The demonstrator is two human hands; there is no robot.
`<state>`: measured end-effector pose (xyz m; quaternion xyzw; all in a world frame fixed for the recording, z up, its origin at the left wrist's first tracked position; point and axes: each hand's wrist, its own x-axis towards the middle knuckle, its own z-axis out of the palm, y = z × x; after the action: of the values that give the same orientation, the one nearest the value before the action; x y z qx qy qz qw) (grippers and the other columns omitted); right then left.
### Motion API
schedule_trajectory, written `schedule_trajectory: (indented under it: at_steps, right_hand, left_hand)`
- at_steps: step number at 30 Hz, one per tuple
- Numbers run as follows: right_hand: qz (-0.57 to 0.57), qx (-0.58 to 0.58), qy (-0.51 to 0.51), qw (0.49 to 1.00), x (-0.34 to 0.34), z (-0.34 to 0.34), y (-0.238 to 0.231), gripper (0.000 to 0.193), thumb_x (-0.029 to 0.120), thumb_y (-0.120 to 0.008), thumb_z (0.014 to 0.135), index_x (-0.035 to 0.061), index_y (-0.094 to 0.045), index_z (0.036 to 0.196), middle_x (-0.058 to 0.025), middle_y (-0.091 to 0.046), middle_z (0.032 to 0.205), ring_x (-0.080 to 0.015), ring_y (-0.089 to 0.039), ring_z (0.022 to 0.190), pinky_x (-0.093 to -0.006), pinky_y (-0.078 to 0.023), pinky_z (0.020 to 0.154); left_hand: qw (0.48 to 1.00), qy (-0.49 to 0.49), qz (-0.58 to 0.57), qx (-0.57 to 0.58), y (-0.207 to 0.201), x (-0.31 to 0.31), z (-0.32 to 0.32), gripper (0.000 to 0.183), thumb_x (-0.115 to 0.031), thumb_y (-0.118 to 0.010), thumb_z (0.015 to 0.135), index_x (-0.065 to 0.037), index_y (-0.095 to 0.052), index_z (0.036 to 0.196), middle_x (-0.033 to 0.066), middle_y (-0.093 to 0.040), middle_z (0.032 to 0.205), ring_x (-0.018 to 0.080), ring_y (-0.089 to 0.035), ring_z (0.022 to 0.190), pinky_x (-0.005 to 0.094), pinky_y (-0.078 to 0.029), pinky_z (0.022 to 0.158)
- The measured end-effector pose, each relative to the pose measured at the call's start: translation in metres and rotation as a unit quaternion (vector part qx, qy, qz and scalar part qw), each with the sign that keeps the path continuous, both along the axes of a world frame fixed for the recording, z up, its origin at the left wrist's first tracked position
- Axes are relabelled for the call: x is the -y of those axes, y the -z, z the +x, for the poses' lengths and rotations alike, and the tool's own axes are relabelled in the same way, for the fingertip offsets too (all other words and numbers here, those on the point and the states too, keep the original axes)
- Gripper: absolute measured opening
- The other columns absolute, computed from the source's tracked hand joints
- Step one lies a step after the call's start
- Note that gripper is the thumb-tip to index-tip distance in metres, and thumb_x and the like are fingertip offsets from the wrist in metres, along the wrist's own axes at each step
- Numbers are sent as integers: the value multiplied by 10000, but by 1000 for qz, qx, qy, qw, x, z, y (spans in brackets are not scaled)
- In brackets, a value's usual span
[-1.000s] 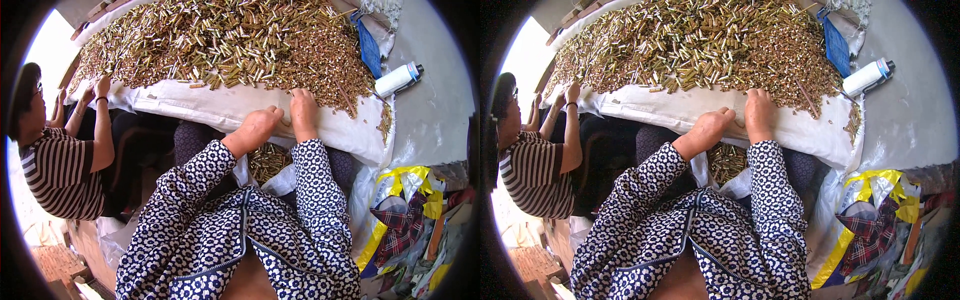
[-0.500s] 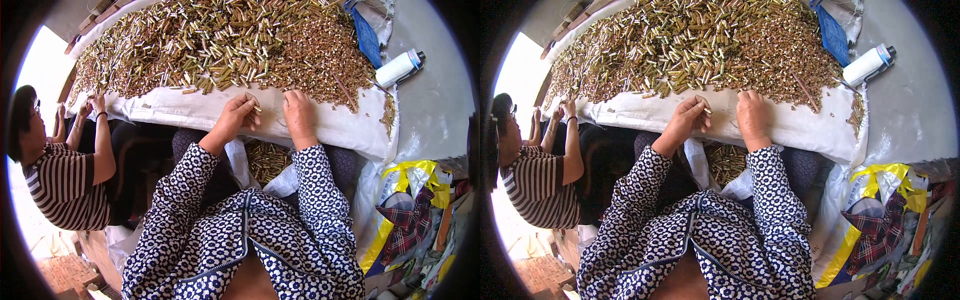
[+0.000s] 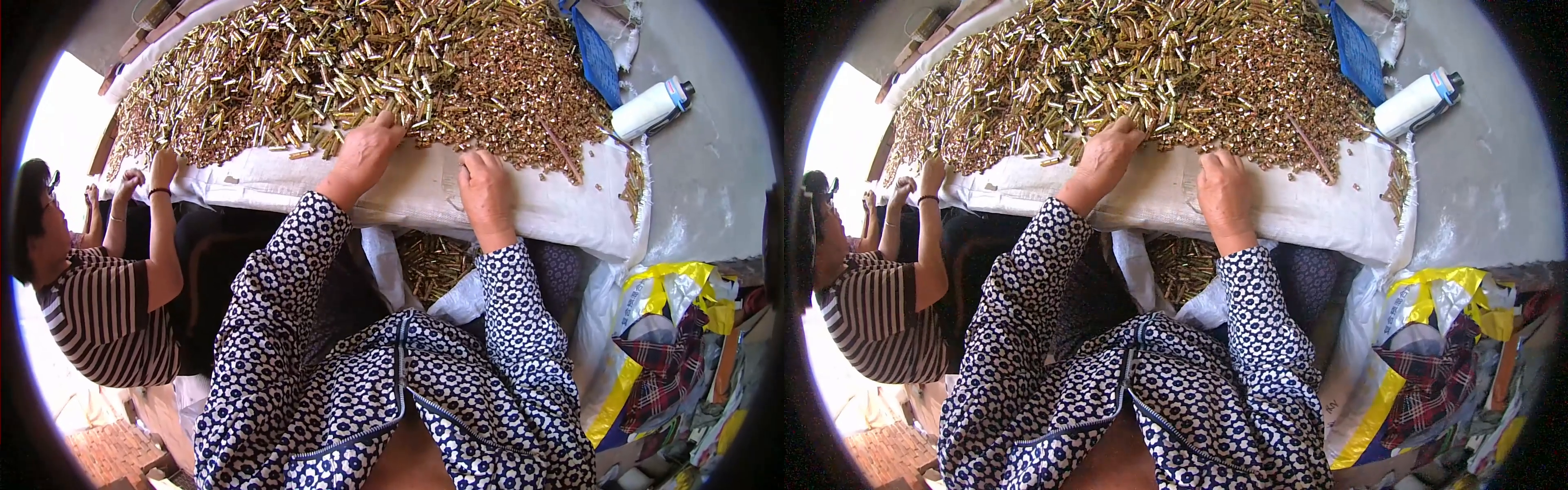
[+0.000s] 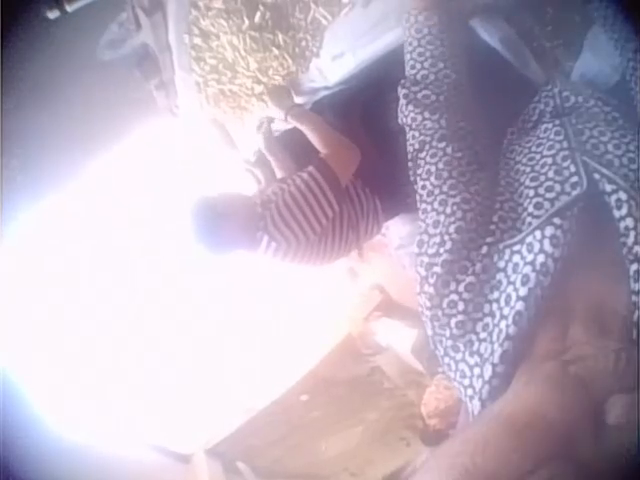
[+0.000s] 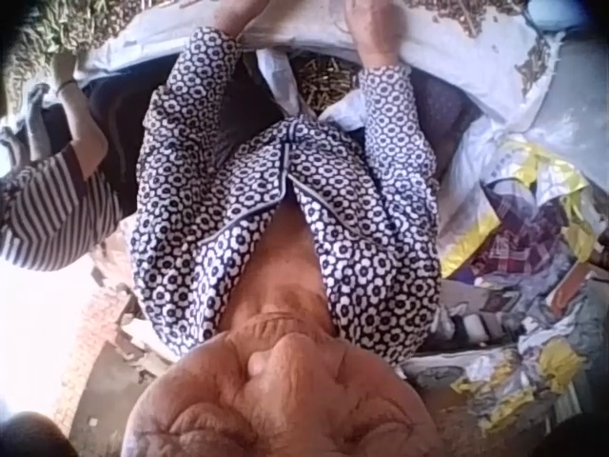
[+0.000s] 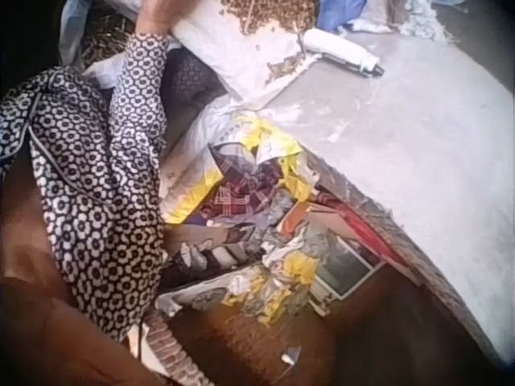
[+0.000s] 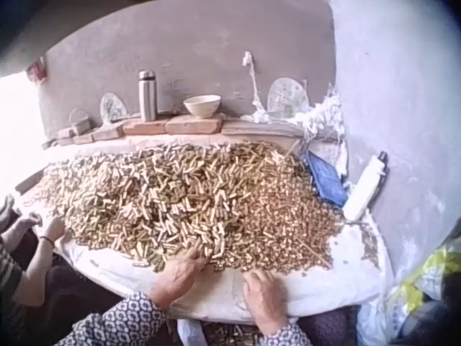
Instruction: The person sorts small metal components on a table by hand, then places them into a white bag.
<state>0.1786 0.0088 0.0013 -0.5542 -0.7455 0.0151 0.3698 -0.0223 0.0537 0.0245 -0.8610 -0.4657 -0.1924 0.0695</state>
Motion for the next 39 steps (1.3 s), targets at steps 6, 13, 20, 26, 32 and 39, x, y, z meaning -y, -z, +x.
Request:
schedule_trajectory:
  at_steps: [6, 13, 20, 26, 32, 39]
  right_hand:
    - [-34, -217, -87, 972, 7, 0, -1, 84, -13, -590, 719, 30, -598, 790, -55, -573, 795, -169, -549, 733, -292, -454, 670]
    - [-215, -457, -168, 847, 31, -22, -8, 53, 15, -604, 770, 32, -608, 820, 25, -565, 764, -41, -496, 680, -187, -414, 613]
    - [-246, -508, -179, 806, 40, -24, -7, 63, 40, -609, 781, 24, -597, 841, 35, -572, 750, -32, -493, 665, -181, -418, 612]
    - [-254, -498, -175, 811, 42, -22, -3, 98, 40, -606, 785, 11, -603, 879, 25, -575, 800, -41, -499, 718, -178, -413, 670]
    - [-106, -389, -165, 900, 41, -24, -5, 88, 3, -606, 720, 29, -573, 797, -46, -565, 729, -147, -556, 685, -244, -441, 598]
    - [-89, -100, -119, 984, 28, -7, -1, 136, -38, -563, 628, 39, -519, 731, -113, -560, 759, -307, -536, 780, -399, -436, 674]
  left_hand:
    - [938, -16, -110, 330, 2, 28, 10, 95, -17, -507, 792, -38, -525, 883, 89, -560, 778, 209, -567, 649, 288, -472, 555]
    - [605, -7, -447, 659, 7, 64, 12, 120, -110, -482, 886, -32, -508, 972, 32, -570, 816, 91, -574, 691, 184, -447, 499]
    - [560, 7, -448, 697, 11, 74, 18, 95, -117, -493, 881, -34, -510, 923, 49, -592, 741, 88, -561, 633, 183, -444, 499]
    - [565, 37, -453, 689, 13, 77, 18, 82, -112, -494, 881, -36, -510, 907, 47, -589, 739, 90, -566, 646, 181, -440, 496]
    - [613, 39, -420, 667, 13, 76, 23, 80, -110, -512, 870, -34, -513, 896, 38, -590, 733, 87, -570, 650, 205, -448, 499]
    - [961, 76, -126, 234, 14, 76, 44, 79, -30, -525, 757, -22, -483, 824, 172, -561, 741, 361, -559, 635, 398, -452, 543]
